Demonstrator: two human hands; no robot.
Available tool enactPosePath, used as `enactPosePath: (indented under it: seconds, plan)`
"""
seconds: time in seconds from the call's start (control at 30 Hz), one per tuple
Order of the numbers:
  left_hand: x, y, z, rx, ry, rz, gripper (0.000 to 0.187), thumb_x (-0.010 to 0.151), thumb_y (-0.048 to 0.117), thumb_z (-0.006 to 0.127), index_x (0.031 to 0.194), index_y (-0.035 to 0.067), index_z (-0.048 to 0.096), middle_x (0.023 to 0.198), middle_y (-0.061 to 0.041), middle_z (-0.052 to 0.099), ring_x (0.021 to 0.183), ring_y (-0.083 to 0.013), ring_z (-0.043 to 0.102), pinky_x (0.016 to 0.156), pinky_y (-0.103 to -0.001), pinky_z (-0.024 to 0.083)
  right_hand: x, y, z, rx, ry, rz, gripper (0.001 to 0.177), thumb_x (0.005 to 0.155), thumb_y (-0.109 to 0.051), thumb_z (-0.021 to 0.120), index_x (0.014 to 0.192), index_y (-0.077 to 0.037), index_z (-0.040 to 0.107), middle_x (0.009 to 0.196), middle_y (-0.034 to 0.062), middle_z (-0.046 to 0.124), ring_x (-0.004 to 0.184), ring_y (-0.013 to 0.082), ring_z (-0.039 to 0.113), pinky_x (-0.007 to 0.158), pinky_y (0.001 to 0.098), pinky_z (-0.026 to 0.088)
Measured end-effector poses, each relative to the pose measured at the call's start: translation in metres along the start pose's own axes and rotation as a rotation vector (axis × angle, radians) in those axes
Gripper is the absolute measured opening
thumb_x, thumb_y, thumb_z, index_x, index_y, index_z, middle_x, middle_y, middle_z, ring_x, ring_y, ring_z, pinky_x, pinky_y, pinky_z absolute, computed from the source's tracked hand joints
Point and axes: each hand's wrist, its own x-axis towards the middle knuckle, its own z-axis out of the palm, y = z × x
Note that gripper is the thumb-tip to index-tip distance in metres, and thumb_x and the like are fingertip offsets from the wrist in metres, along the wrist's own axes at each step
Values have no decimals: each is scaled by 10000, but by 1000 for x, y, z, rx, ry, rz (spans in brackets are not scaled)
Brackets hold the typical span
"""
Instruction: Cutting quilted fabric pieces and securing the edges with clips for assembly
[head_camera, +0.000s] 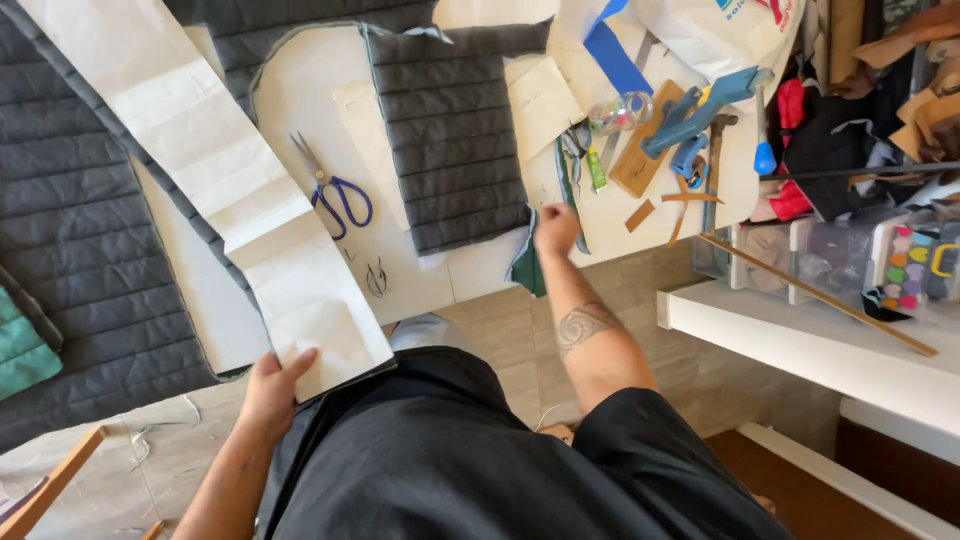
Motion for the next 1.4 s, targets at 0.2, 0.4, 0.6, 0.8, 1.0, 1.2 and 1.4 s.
enactPosePath:
  seconds: [0.2,0.4,0.6,0.8,1.0,1.2,1.4]
  plan:
    - [-22,15,1,87,106,17,433,704,21,910,1043,-38,647,851,-161,720,705,-293,736,619,-449,616,36,33,30,74,15,4,29,798,-274,755,785,-255,772,710,39,731,817,277,748,734,362,581]
    - [-52,64,47,134,152,92,507,536,32,1008,904,-58,671,749,-164,709,659,-288,731,567,-429,596,-150,-191,-61,709,-1174,-53,105,962,-161,695,964,-68,743,810,122,771,676,234,739,485,295,534]
    - [-64,91,46,240,108,248,468,611,223,1024,797,-28,675,639,-144,691,572,-209,692,504,-322,551,-182,-273,-41,690,-1292,-100,93,868,-147,747,933,-102,796,763,71,734,635,149,678,529,283,540]
    - [-17,58,-19,82,106,385,376,891,325,863,881,-18,709,709,-120,666,677,-193,650,573,-348,548,-130,-358,-108,670,-1335,-182,109,898,-130,679,922,-58,759,707,45,662,592,118,615,514,233,486]
    - [-42,94,-106,247,127,472,258,795,194,890,998,80,779,709,-90,679,667,-171,622,531,-315,512,-13,-405,-219,393,-1101,-602,160,919,-192,748,1023,-71,767,862,99,700,814,186,595,723,318,484]
    - [-146,178,-140,51,91,489,704,818,-2,766,1475,183,591,962,-216,746,751,-223,683,668,-361,618,50,-329,-175,-314,-927,-619,268,879,-257,724,996,-39,826,1013,227,799,1018,449,726,869,517,560]
    - [-184,214,-164,30,-147,798,284,785,-18,743,1068,-50,744,769,-145,742,625,-128,687,546,-274,601,92,-197,-19,-529,-606,-407,359,827,-492,706,1037,-231,836,974,112,807,989,354,766,800,430,622]
